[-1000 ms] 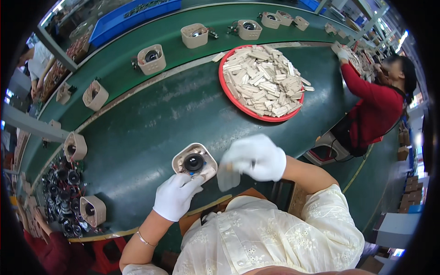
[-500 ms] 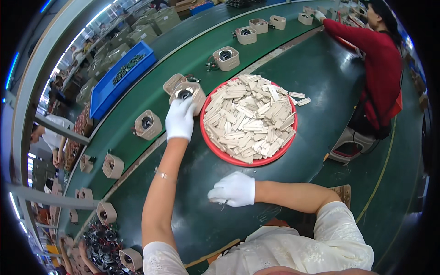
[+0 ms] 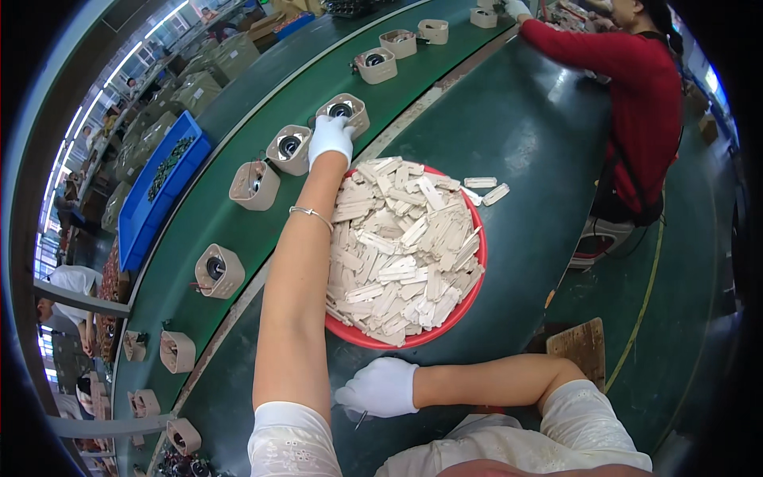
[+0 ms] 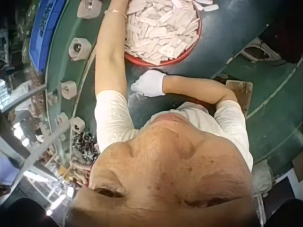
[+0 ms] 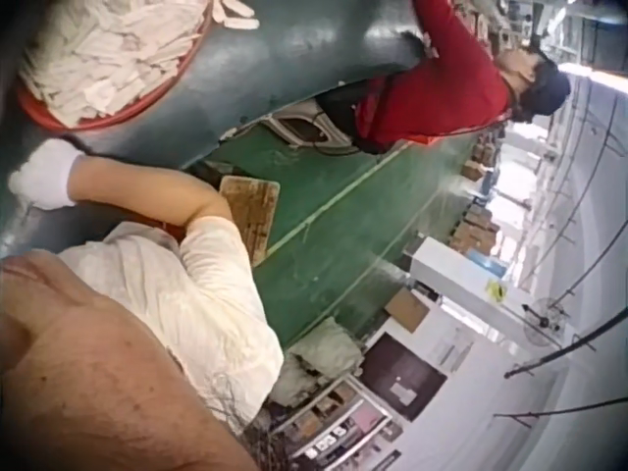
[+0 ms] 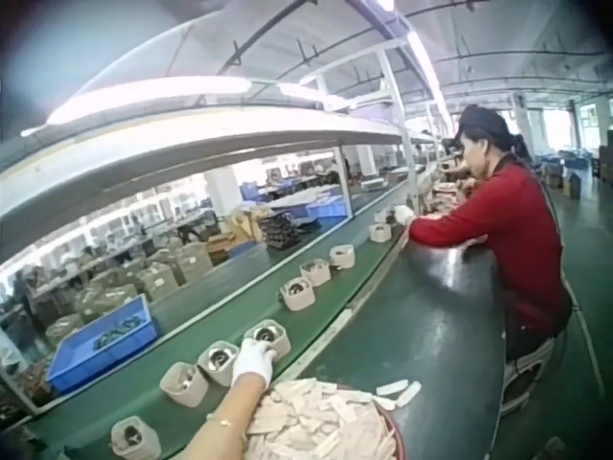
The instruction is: Assembling electronic components into plastic housings at a factory assembly line.
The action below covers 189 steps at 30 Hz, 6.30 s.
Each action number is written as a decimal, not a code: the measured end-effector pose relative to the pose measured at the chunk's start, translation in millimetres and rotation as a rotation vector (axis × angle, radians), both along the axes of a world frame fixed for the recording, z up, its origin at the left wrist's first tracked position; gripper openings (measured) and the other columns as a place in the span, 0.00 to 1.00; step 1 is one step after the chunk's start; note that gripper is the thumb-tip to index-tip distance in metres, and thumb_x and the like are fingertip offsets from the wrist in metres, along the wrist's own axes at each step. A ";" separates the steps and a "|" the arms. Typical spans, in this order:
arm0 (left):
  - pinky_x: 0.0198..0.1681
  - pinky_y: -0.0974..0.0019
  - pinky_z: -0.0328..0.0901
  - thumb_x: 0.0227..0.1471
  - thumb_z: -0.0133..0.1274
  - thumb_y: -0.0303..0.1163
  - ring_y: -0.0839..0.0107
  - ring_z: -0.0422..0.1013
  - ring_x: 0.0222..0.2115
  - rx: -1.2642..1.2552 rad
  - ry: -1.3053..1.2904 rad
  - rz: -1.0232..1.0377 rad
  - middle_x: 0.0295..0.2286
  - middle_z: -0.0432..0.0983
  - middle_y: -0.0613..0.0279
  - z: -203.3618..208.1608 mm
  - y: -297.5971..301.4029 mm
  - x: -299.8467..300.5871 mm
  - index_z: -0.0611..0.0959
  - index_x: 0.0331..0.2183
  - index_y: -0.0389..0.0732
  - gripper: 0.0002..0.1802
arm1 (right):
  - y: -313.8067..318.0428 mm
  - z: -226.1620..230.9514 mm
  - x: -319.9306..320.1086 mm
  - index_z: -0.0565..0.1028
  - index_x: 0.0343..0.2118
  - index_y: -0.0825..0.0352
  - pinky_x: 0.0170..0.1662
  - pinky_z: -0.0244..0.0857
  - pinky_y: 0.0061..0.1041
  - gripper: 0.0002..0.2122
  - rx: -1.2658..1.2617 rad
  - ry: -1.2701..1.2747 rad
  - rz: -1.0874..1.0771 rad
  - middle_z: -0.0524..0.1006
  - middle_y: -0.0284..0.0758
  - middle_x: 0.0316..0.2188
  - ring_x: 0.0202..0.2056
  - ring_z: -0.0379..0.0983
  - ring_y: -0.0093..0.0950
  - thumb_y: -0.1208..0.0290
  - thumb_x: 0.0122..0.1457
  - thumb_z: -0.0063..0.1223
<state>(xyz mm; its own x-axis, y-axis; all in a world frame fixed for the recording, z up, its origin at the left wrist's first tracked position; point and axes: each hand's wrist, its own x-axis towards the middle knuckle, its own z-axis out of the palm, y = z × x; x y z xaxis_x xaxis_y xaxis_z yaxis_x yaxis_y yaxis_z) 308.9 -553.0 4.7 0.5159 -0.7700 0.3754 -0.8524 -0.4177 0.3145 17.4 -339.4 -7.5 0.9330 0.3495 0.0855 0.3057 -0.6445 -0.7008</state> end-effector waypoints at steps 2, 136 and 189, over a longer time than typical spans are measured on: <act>0.51 0.53 0.68 0.58 0.54 0.38 0.50 0.73 0.46 0.140 0.054 0.024 0.46 0.73 0.51 2.9 0.9 7.4 0.85 0.43 0.45 0.14 | 0.4 -0.1 1.3 0.71 0.35 0.66 0.32 0.71 0.43 0.08 0.005 0.006 -0.013 0.79 0.43 0.25 0.29 0.79 0.45 0.68 0.57 0.52; 0.31 0.64 0.71 0.45 0.59 0.28 0.63 0.76 0.33 -0.134 0.043 0.022 0.36 0.77 0.64 -9.2 526.7 -303.8 0.80 0.45 0.46 0.21 | 108.7 35.6 -41.8 0.79 0.36 0.70 0.28 0.66 0.21 0.09 0.779 -0.123 -0.082 0.79 0.34 0.23 0.22 0.72 0.21 0.73 0.66 0.47; 0.32 0.60 0.72 0.43 0.68 0.40 0.58 0.78 0.30 -0.160 0.309 -0.089 0.37 0.82 0.57 -14.5 524.9 -270.6 0.69 0.61 0.43 0.45 | 79.9 41.1 -29.7 0.77 0.31 0.63 0.40 0.69 0.37 0.08 -0.236 -0.140 0.017 0.73 0.36 0.32 0.38 0.72 0.40 0.79 0.47 0.58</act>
<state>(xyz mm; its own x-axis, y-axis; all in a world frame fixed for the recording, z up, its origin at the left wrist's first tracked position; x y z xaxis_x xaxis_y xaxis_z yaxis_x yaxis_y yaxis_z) 38.4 -28.1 -9.8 0.5574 -0.7610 0.3319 -0.7376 -0.2704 0.6187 -12.3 -259.5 33.6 0.9117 0.3906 0.1273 0.4010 -0.7789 -0.4821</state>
